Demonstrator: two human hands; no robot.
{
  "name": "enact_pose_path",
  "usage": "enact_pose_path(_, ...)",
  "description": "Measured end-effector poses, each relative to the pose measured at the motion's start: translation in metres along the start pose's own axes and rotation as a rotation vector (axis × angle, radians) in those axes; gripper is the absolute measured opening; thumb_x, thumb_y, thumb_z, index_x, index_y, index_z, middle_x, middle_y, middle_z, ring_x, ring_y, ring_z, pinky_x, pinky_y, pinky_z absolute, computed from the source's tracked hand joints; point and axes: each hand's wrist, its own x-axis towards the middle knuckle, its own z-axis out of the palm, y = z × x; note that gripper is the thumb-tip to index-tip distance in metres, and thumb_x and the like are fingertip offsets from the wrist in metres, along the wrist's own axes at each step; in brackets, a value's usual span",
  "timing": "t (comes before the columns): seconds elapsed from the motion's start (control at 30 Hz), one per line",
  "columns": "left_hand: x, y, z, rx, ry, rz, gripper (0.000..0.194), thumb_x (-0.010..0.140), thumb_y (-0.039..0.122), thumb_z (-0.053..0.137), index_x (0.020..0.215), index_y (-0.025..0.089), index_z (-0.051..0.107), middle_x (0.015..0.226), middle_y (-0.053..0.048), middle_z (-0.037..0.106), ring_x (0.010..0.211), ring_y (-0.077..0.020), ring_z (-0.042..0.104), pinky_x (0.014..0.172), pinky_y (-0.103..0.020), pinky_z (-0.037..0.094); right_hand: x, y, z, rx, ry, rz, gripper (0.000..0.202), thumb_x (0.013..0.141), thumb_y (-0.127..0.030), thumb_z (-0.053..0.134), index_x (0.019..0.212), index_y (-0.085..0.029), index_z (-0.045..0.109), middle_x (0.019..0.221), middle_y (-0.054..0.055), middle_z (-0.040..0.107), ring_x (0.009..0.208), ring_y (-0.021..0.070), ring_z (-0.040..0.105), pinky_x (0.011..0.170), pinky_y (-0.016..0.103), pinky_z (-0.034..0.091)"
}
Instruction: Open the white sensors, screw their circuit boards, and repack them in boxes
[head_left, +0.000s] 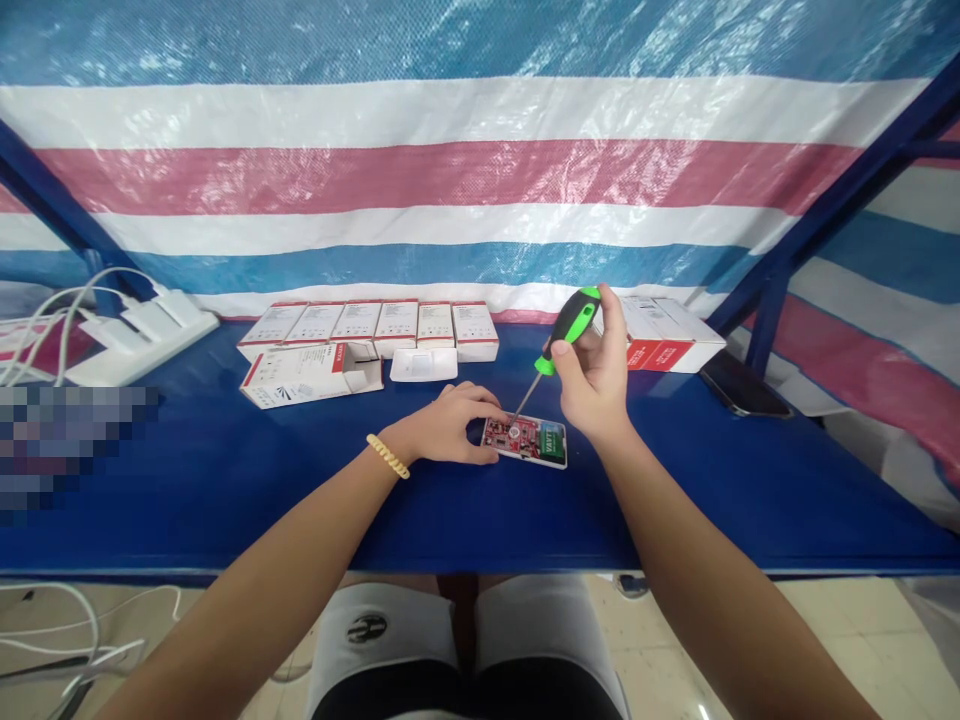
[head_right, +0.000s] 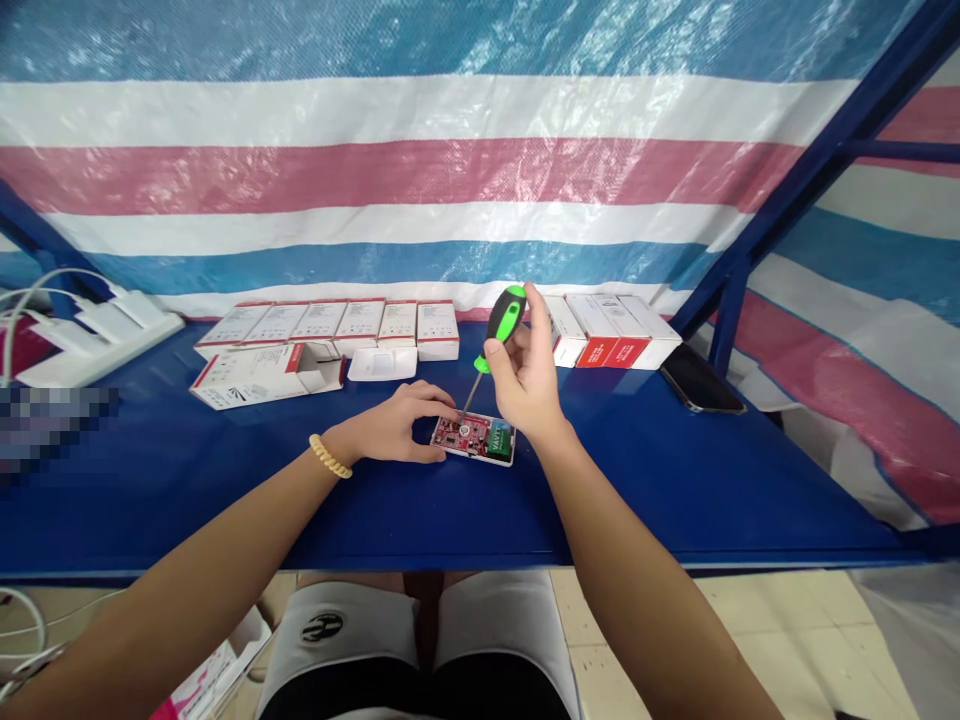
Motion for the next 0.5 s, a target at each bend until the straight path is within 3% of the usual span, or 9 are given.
enact_pose_path(0.1, 0.001, 0.003, 0.002, -0.015, 0.04, 0.014, 0.045, 0.08, 0.043, 0.073, 0.118, 0.021, 0.068, 0.13, -0.01, 0.059, 0.122, -0.0298, 0.051, 0.106, -0.047, 0.034, 0.002, 0.006, -0.002, -0.038, -0.023, -0.062, 0.072, 0.094, -0.05, 0.053, 0.154, -0.045, 0.012, 0.118, 0.006, 0.066, 0.1, 0.0278, 0.071, 0.067, 0.051, 0.066)
enact_pose_path(0.3, 0.005, 0.006, 0.007, -0.07, 0.167, 0.045, 0.015, 0.087, 0.03, 0.065, 0.097, 0.02, 0.07, 0.117, -0.008, 0.066, 0.111, -0.0224, 0.058, 0.099, -0.04, 0.04, 0.004, 0.008, -0.006, -0.068, 0.024, -0.112, 0.074, 0.094, -0.053, 0.05, 0.154, -0.048, 0.008, 0.132, 0.008, 0.06, 0.111, 0.0315, 0.068, 0.066, 0.049, 0.066)
enact_pose_path(0.5, 0.007, 0.002, 0.01, -0.102, 0.187, 0.066, 0.006, 0.087, 0.023, 0.064, 0.084, 0.019, 0.067, 0.109, -0.005, 0.068, 0.105, -0.0197, 0.061, 0.094, -0.037, 0.042, 0.005, 0.009, -0.006, -0.04, 0.062, -0.117, 0.071, 0.095, -0.05, 0.051, 0.154, -0.046, 0.011, 0.135, 0.008, 0.059, 0.1, 0.0274, 0.071, 0.066, 0.046, 0.066)
